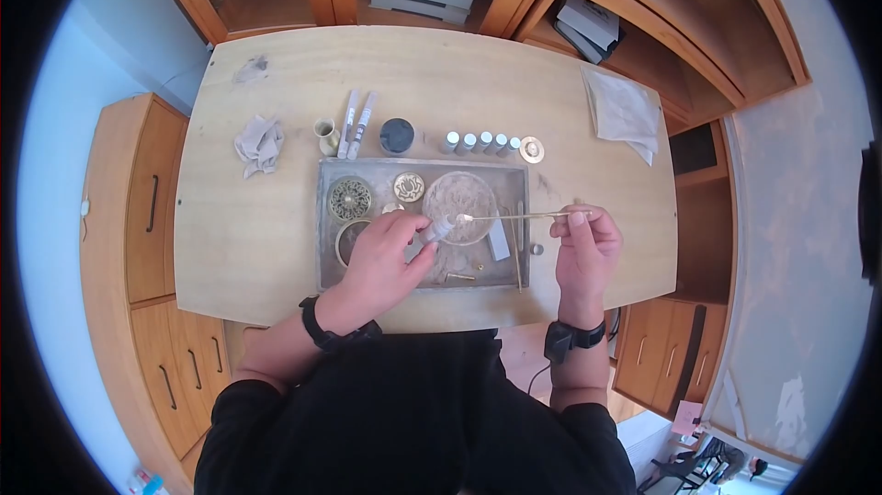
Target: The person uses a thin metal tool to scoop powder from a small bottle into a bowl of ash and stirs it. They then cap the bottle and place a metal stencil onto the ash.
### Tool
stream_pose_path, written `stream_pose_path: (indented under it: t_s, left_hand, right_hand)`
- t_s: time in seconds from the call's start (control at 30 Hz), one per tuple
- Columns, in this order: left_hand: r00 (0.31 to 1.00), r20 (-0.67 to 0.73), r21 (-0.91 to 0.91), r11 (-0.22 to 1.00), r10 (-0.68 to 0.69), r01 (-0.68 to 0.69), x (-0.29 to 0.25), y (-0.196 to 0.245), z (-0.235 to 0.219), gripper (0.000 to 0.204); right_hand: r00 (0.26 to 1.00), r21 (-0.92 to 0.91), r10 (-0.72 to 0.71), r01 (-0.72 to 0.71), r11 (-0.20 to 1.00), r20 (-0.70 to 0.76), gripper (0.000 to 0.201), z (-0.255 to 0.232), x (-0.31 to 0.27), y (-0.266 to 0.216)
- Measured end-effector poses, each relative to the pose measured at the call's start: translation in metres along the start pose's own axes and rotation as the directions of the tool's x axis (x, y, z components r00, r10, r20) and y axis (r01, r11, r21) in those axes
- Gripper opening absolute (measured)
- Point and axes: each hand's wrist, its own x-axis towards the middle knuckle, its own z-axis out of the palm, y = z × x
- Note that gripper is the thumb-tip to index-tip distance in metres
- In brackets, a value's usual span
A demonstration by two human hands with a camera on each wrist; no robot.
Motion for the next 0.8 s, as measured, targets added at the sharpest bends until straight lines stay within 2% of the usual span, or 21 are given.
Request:
stream_pose_path:
  t_s: [0.33, 0.47, 0.63, 0.73, 0.8]
  left_hand:
    - [1.000, -0.014, 0.015, 1.000, 0.016, -0.016, 0.000, 0.003, 0.001, 0.027]
    - [1.000, -0.016, 0.015, 1.000, 0.018, -0.018, 0.000, 0.003, 0.000, 0.027]
    - [1.000, -0.021, 0.020, 1.000, 0.020, -0.020, 0.000, 0.002, 0.001, 0.028]
    - [0.999, -0.024, 0.018, 1.000, 0.025, -0.024, 0.000, 0.002, 0.002, 0.028]
    - [0.999, -0.024, 0.016, 1.000, 0.023, -0.023, 0.000, 0.002, 0.002, 0.028]
  right_hand:
    - [0.998, -0.123, -0.016, 0.022, 0.992, 0.055, 0.008, 0.009, 0.002, -0.014]
    - [0.993, -0.240, -0.047, 0.072, 0.968, 0.108, 0.008, 0.015, -0.002, -0.028]
    - [0.980, -0.284, -0.088, 0.138, 0.949, 0.181, 0.009, 0.017, -0.006, -0.036]
    - [0.979, -0.291, -0.104, 0.152, 0.945, 0.176, 0.009, 0.019, -0.008, -0.037]
    - [0.985, -0.278, -0.131, 0.157, 0.948, 0.110, 0.009, 0.018, -0.009, -0.033]
